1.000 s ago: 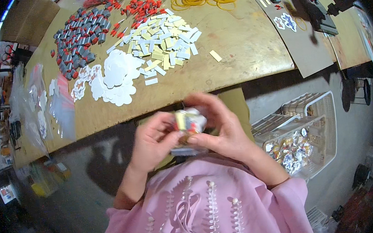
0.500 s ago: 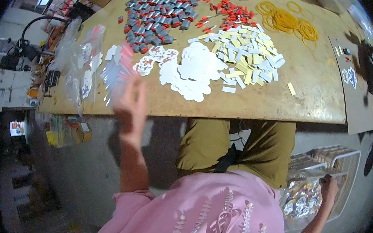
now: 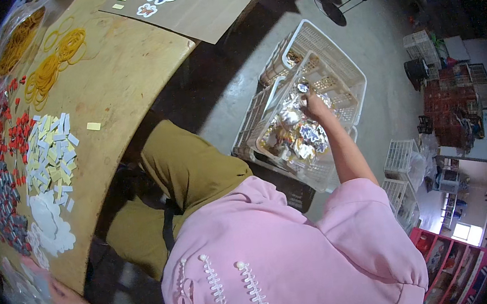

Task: The person empties a box of small gray and red components onto a table, then repeatedly picks up a white cutout, a small rectangular piece, and a yellow rubber band, wraps the band around the pieces, and places the assembled unit into a basket. The person also handles a clear plastic bag containing additional white cutouts.

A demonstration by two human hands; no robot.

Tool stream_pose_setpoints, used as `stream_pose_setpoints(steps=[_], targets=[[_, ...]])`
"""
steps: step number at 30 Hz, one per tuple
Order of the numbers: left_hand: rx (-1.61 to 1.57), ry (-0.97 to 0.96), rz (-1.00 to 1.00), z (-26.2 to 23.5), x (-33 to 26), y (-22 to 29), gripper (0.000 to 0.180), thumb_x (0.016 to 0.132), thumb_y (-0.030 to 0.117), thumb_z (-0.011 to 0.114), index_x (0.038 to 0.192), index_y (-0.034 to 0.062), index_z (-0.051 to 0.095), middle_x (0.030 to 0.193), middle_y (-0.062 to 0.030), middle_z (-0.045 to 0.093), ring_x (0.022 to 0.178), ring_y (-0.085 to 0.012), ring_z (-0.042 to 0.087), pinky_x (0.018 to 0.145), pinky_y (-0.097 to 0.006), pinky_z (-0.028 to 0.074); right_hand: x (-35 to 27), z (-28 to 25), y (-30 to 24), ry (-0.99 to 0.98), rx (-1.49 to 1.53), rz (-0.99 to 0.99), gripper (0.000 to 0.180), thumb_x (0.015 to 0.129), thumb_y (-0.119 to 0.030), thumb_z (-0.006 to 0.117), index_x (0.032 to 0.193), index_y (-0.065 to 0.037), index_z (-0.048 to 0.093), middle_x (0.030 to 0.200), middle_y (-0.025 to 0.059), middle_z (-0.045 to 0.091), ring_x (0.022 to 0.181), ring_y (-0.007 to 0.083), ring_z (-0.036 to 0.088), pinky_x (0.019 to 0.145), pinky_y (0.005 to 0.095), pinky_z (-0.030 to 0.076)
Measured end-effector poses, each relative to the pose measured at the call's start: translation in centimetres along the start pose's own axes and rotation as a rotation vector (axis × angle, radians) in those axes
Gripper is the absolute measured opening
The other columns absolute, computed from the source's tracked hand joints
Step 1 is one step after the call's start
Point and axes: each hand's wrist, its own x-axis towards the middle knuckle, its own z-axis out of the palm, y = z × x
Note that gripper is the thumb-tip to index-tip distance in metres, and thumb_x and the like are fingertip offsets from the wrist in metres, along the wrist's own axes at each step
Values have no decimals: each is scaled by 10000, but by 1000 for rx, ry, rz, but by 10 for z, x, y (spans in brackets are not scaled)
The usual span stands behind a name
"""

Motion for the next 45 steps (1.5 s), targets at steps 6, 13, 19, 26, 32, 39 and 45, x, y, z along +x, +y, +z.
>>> stream_pose_setpoints(steps=[6, 13, 19, 26, 32, 39, 45], targets=[[17, 28, -114, 0, 6, 6, 266, 1032, 253, 656, 1117, 17, 742, 1054, -104, 749, 902, -252, 705, 796, -354, 558, 37, 47, -56, -26, 942, 666, 623, 847, -528, 801, 1093, 28, 662, 975, 169, 691, 898, 350, 693, 744, 500, 577], [-30, 109, -80, 9, 1, -8, 262, 1032, 247, 663, 1109, 10, 745, 1053, -104, 742, 890, -227, 698, 761, -338, 565, 11, 66, -116, -65, 823, 664, 774, 844, -425, 815, 1385, 20, 485, 1342, 243, 577, 1190, 393, 605, 934, 521, 530], [-164, 136, -100, 15, -1, -7, 265, 1038, 208, 659, 1148, -23, 729, 1082, -102, 741, 934, -187, 693, 795, -325, 570, -13, 56, -131, 333, 51, -235, 575, 865, -194, 713, 1357, 29, 515, 1383, 278, 541, 1269, 464, 526, 1097, 499, 420], [-158, 102, -101, 16, -4, -29, 253, 1046, 165, 640, 1156, -52, 710, 1076, -134, 729, 953, -204, 668, 859, -331, 548, 108, 126, -138, -54, 392, 486, 571, 815, -181, 734, 1310, 35, 551, 1188, 271, 681, 1154, 433, 652, 967, 501, 533], [-140, 63, -236, 14, -2, -30, 305, 1064, 255, 614, 1161, -18, 710, 1110, -119, 723, 991, -209, 664, 885, -337, 544, 151, 179, -96, 169, 339, 897, 444, 784, -260, 780, 1095, 39, 675, 1129, 268, 714, 1114, 402, 694, 947, 484, 564], [-15, 34, -179, -3, -4, -14, 214, 1050, 120, 616, 1179, -25, 706, 1126, -134, 711, 1003, -216, 656, 914, -351, 539, 189, 181, -45, 77, 427, 739, 425, 772, -234, 817, 1078, 27, 681, 1079, 208, 703, 1035, 354, 680, 938, 440, 542], [-183, 57, -213, -2, -13, -5, 159, 1052, 96, 610, 1118, -31, 678, 1061, -57, 679, 941, -139, 593, 888, -289, 491, 179, 158, -19, 77, 742, 769, 404, 785, -228, 799, 1065, 36, 679, 1031, 189, 687, 976, 330, 659, 881, 429, 528]])
